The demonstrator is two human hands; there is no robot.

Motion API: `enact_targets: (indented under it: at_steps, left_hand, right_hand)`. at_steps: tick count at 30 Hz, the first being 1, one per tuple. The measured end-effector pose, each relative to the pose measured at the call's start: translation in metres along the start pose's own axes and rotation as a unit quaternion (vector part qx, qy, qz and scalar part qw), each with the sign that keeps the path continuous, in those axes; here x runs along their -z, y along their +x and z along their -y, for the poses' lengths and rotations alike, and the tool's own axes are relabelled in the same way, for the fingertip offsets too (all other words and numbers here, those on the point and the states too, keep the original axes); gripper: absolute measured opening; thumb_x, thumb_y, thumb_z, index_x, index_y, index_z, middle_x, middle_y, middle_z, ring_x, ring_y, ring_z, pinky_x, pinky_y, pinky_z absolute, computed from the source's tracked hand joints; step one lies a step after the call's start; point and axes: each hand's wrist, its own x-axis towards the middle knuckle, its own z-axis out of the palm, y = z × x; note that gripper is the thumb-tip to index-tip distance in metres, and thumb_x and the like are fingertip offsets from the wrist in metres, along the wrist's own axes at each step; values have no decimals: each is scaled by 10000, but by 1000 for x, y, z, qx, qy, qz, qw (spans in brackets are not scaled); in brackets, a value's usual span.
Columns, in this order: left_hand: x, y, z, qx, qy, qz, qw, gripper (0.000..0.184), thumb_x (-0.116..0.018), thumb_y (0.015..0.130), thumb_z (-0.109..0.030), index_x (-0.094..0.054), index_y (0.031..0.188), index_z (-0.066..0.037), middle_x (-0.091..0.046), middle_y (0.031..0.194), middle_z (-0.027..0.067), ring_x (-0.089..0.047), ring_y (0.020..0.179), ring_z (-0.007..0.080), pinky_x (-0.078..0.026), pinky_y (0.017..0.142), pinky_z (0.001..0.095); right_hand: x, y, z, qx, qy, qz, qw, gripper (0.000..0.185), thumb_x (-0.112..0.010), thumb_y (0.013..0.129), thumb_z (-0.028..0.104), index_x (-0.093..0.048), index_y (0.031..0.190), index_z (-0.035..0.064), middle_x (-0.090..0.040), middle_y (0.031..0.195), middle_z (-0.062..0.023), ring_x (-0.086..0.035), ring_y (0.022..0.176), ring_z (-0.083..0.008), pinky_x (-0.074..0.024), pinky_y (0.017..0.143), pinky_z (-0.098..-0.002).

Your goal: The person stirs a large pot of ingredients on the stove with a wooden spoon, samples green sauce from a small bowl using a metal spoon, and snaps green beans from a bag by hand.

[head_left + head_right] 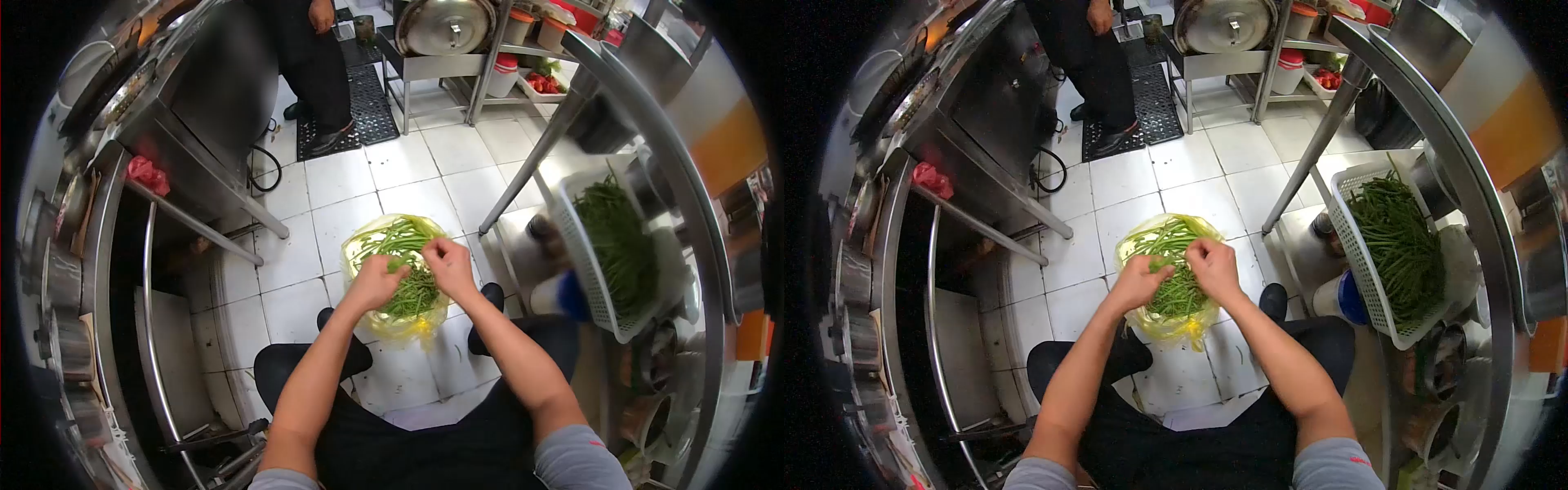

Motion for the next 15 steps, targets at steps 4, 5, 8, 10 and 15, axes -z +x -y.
enact_targets:
  at_steps: [4, 5, 8, 10, 15]
  left_hand:
    - [26, -2, -8, 187, -309, 29, 932, 228, -555, 921, -227, -588, 831, -20, -390, 529, -40, -371, 421, 71, -300, 388, 246]
    - [28, -1, -5, 192, -396, 11, 898, 230, -550, 928, -238, -582, 859, -21, -373, 530, -41, -363, 418, 75, -293, 382, 244]
    - [29, 1, -7, 175, -410, -21, 895, 239, -532, 943, -247, -568, 893, -16, -378, 539, -32, -369, 417, 82, -304, 383, 255]
    - [27, 3, -6, 157, -422, -46, 892, 249, -525, 950, -241, -564, 878, -6, -388, 536, -19, -383, 417, 94, -324, 383, 269]
    - [19, 4, -8, 154, -405, -56, 899, 248, -531, 947, -243, -562, 889, -3, -407, 542, -10, -397, 416, 97, -336, 381, 263]
  right_hand:
    - [8, 4, -13, -41, 31, 99, 994, 194, -610, 805, 154, -673, 907, 1, -632, 687, -70, -583, 611, -143, -486, 610, -295]
    - [8, 0, -15, -15, -14, 165, 986, 213, -613, 813, 160, -672, 943, 2, -637, 720, -79, -582, 636, -128, -490, 632, -271]
    - [-3, -7, -10, -91, 92, 234, 964, 243, -599, 853, 148, -657, 1034, -3, -656, 800, -73, -586, 684, -104, -490, 657, -247]
    - [-6, -9, -3, -137, 166, 272, 938, 239, -574, 883, 135, -647, 1054, -15, -668, 828, -61, -585, 682, -104, -484, 644, -247]
    - [-16, -17, -6, -135, 210, 255, 934, 208, -550, 899, 139, -644, 1009, -10, -644, 820, -14, -532, 669, -67, -437, 600, -217]
